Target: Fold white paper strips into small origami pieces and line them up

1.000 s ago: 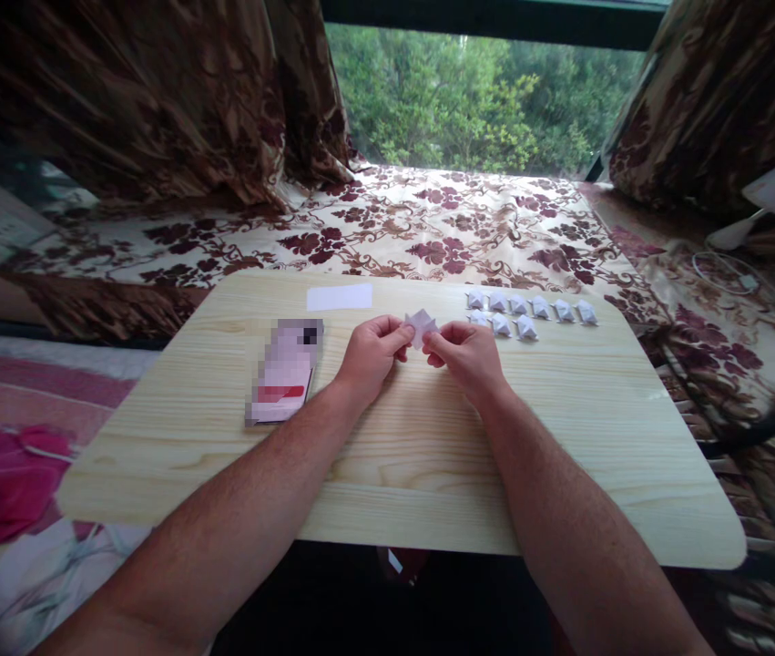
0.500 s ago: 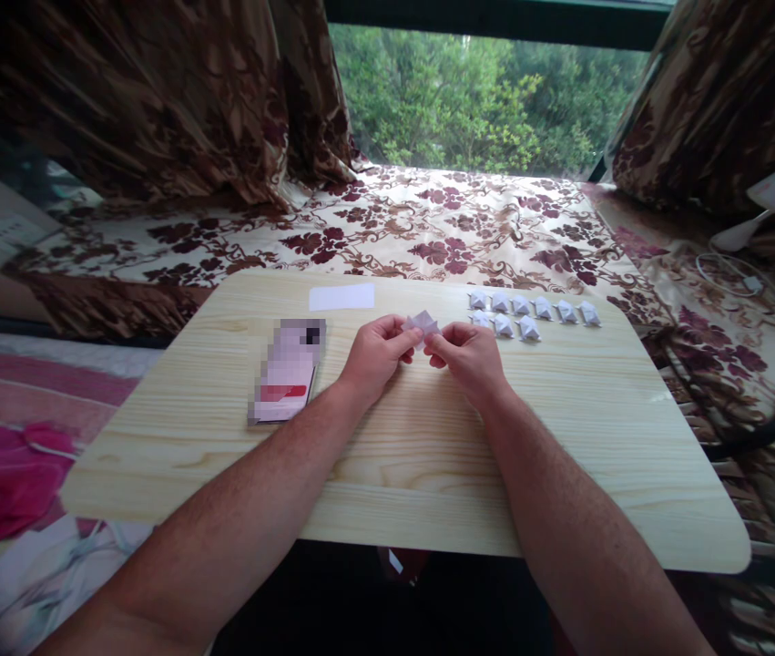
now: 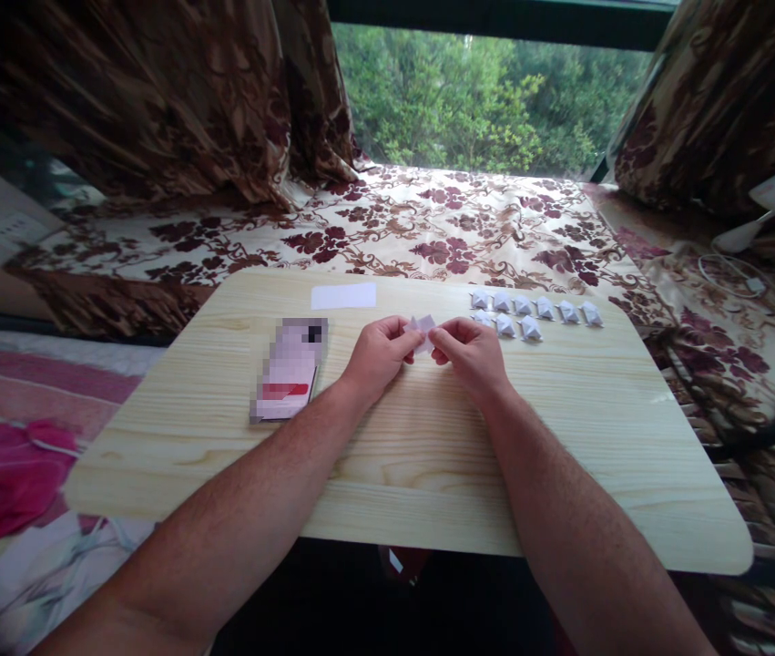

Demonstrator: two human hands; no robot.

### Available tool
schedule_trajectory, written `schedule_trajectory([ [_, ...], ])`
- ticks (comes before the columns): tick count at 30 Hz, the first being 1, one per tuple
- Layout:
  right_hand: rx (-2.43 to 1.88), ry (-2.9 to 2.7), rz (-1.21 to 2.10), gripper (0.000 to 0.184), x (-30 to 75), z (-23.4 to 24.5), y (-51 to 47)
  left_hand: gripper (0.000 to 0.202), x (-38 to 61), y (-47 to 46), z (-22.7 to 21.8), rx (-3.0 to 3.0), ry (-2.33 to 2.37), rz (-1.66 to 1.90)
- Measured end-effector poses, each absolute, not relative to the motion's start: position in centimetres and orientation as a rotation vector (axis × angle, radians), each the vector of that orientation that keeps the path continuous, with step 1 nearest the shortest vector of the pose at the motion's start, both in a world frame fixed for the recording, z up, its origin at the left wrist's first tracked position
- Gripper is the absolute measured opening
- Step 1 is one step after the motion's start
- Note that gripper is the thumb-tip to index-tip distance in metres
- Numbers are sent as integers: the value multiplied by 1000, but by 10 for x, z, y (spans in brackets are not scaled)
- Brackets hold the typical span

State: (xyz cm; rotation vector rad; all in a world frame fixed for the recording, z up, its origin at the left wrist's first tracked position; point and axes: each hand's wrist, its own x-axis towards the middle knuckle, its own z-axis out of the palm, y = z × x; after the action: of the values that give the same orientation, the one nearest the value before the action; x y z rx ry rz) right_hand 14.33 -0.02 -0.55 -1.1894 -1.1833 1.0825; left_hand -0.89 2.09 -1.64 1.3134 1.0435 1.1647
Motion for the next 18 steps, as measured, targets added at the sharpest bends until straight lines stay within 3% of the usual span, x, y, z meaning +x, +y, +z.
schedule_trajectory([
  [18, -1208, -1244, 1033, 25, 144, -8, 1, 26, -10, 20, -16, 1346, 1056, 1152],
])
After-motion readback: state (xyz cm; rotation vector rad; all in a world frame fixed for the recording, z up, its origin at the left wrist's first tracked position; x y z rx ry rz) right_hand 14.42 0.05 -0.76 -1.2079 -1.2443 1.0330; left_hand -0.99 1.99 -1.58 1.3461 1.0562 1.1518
